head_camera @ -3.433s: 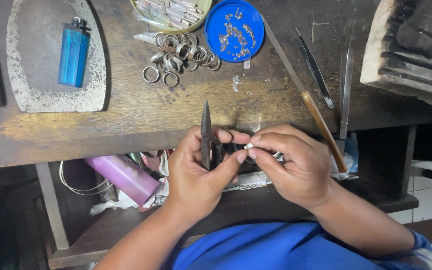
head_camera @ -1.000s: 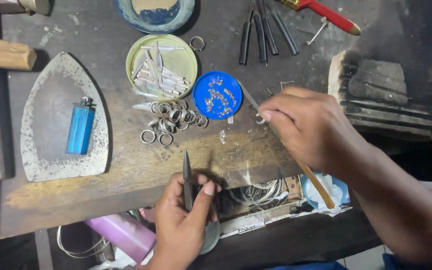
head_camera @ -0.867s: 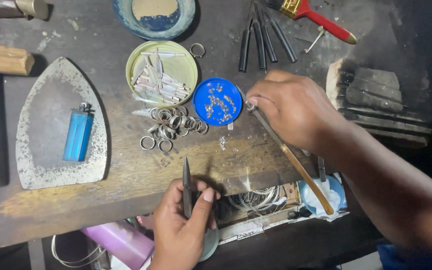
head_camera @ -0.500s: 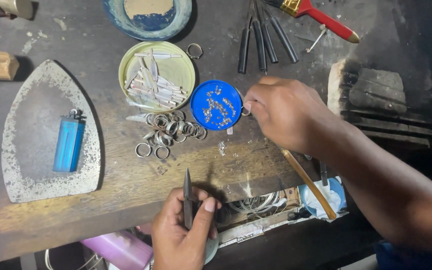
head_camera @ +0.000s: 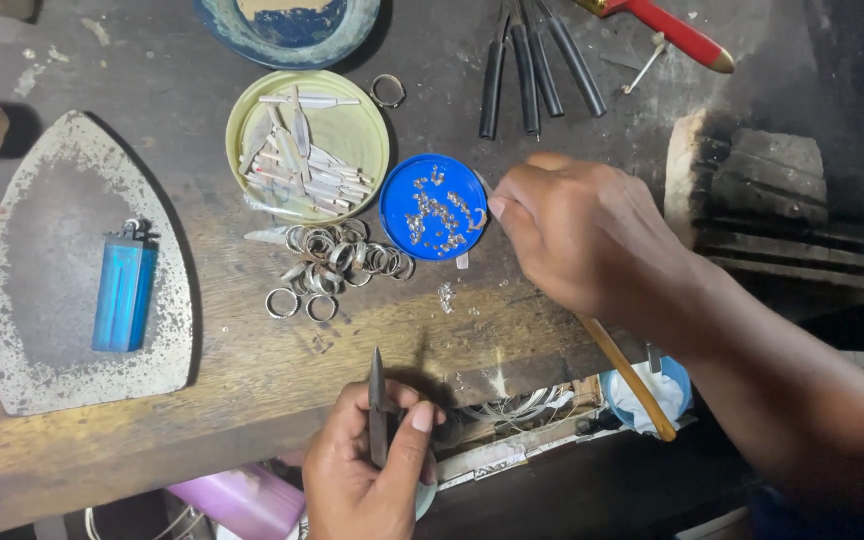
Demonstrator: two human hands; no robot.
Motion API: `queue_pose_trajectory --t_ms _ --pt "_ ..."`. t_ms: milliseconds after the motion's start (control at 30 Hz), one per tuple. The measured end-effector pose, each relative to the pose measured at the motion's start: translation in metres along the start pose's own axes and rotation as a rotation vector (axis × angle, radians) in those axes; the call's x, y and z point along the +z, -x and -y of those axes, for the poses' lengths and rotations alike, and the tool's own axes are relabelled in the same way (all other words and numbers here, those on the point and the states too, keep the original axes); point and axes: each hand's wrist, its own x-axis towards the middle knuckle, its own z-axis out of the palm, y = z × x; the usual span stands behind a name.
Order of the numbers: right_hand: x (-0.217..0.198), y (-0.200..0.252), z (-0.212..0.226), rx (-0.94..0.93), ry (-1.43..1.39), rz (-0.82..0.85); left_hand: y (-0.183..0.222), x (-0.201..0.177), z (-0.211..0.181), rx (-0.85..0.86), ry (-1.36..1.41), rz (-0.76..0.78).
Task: Filing small metal jewelry components held by pliers at a workbench to shape or smooth them.
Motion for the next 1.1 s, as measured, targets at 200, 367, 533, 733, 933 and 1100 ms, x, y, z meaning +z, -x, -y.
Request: queue_pose_trajectory --t_ms 200,367,533,733,933,1100 --pt "-0.025 0.021 0.014 0.037 0.002 -0.007 -0.003 -0.003 0.0 0.059 0.018 0.087" --pt "-0.017 0.08 0.031 -0.11 -0.151 0.078 0.004 -0.007 0.001 -0.105 0.178 0.255" --pt "0.006 0.116 0.05 -0.167 -0.579 0.148 0.02 0.002 0.004 -0.072 0.713 0.524" --pt "0.014 0.13 0.048 -0.108 -0.68 0.248 0.024 -0.001 0.001 0.022 0.97 0.555" --pt "-0.018 0.11 0.03 -0.158 -0.317 -0.037 0.021 0.008 0.007 -0.186 0.766 0.546" --pt "-0.013 0.093 0.014 -0.091 -0.131 -0.054 0.022 0.013 0.011 -0.291 0.622 0.6"
